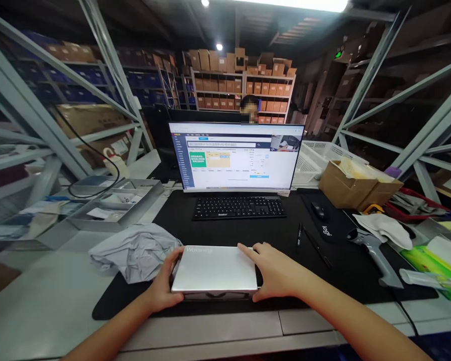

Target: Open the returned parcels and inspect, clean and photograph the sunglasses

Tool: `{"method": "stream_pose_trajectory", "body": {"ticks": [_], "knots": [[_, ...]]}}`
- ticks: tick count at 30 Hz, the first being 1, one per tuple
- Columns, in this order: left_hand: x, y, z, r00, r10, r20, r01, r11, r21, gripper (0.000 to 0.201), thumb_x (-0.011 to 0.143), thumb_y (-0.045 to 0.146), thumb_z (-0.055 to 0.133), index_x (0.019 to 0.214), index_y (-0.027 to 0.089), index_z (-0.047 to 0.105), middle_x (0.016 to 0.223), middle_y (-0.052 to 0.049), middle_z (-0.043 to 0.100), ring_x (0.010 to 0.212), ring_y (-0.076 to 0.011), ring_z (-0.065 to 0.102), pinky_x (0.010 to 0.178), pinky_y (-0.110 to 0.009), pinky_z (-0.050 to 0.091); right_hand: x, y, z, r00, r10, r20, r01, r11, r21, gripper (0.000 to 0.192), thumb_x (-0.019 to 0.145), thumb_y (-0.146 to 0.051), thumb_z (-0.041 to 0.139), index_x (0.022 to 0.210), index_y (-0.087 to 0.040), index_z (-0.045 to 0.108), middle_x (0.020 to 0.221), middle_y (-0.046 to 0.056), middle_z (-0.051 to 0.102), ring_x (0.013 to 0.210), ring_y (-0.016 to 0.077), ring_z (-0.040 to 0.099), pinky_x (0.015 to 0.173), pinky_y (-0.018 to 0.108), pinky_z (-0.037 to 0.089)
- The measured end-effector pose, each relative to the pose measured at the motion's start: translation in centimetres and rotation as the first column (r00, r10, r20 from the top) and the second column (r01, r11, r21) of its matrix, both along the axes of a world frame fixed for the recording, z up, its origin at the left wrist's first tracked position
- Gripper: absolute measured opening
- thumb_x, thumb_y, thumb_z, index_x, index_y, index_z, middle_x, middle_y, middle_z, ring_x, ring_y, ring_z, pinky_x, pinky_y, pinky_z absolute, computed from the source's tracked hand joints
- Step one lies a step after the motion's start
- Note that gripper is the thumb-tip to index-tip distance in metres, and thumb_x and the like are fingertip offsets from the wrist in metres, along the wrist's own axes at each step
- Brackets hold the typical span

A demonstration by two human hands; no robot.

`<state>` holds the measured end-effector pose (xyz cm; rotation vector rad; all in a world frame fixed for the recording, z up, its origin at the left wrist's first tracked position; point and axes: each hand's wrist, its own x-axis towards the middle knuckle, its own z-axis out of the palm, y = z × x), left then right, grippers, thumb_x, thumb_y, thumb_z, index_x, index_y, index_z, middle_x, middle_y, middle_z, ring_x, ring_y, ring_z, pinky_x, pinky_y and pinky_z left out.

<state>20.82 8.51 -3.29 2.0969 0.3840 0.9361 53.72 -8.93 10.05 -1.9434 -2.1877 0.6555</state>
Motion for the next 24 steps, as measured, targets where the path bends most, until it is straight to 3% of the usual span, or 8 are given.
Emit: {"method": "stream_pose_trajectory", "body": {"ticks": [2,7,14,19,24], "knots": [[-0.3,0.1,0.2,0.999,0.023,0.035,-0.026,0.996,0.082,0.101,0.072,0.069,0.073,0.153,0.029,0.027,0.145,-0.018,0.044,0.133,-0.0429,0.047,0.111,-0.058,0.037,-0.6,0.2,0.1,1.000,-0.010,0.003,0.010,1.000,0.004,0.128,0.055,-0.049,0.089,0.162,-0.025,0.023,0.134,0.015,0.056,0.119,0.0347,0.057,0.105,0.048,0.047],[-0.9,0.8,1.6,0.989,0.055,0.135,-0.079,0.981,0.176,0.097,0.072,0.070,0.071,0.151,0.028,0.032,0.142,-0.017,0.047,0.129,-0.0410,0.051,0.109,-0.055,0.039,0.2,-1.0,0.0,0.997,-0.072,-0.011,0.072,0.997,0.042,0.119,0.060,-0.047,0.086,0.160,-0.022,0.028,0.134,0.015,0.058,0.120,0.0338,0.058,0.106,0.045,0.047],[-1.8,1.8,2.6,0.993,-0.007,0.120,0.004,1.000,0.026,0.100,0.065,0.065,0.082,0.147,0.026,0.039,0.140,-0.018,0.051,0.129,-0.0401,0.053,0.110,-0.052,0.040,3.0,-4.3,-0.4,0.978,-0.207,-0.008,0.207,0.978,-0.011,0.112,0.060,-0.041,0.084,0.159,-0.023,0.033,0.156,0.012,0.045,0.141,0.0334,0.045,0.119,0.045,0.036],[-0.6,1.4,2.5,0.985,-0.032,0.167,0.045,0.997,-0.069,0.095,0.065,0.064,0.082,0.142,0.027,0.042,0.139,-0.017,0.051,0.126,-0.0388,0.053,0.107,-0.050,0.040,5.4,-6.5,-0.8,0.955,-0.294,-0.037,0.293,0.955,-0.040,0.108,0.060,-0.035,0.082,0.157,-0.027,0.036,0.160,0.006,0.040,0.145,0.0309,0.042,0.123,0.044,0.031],[0.0,1.2,3.2,0.967,0.073,0.246,-0.015,0.973,-0.228,0.092,0.068,0.076,0.073,0.141,0.028,0.042,0.133,-0.014,0.053,0.120,-0.0349,0.054,0.100,-0.045,0.042,8.7,-8.5,-1.9,0.914,-0.402,-0.057,0.402,0.916,-0.017,0.101,0.067,-0.035,0.076,0.158,-0.026,0.033,0.159,0.008,0.043,0.145,0.0320,0.042,0.121,0.041,0.034]]}}
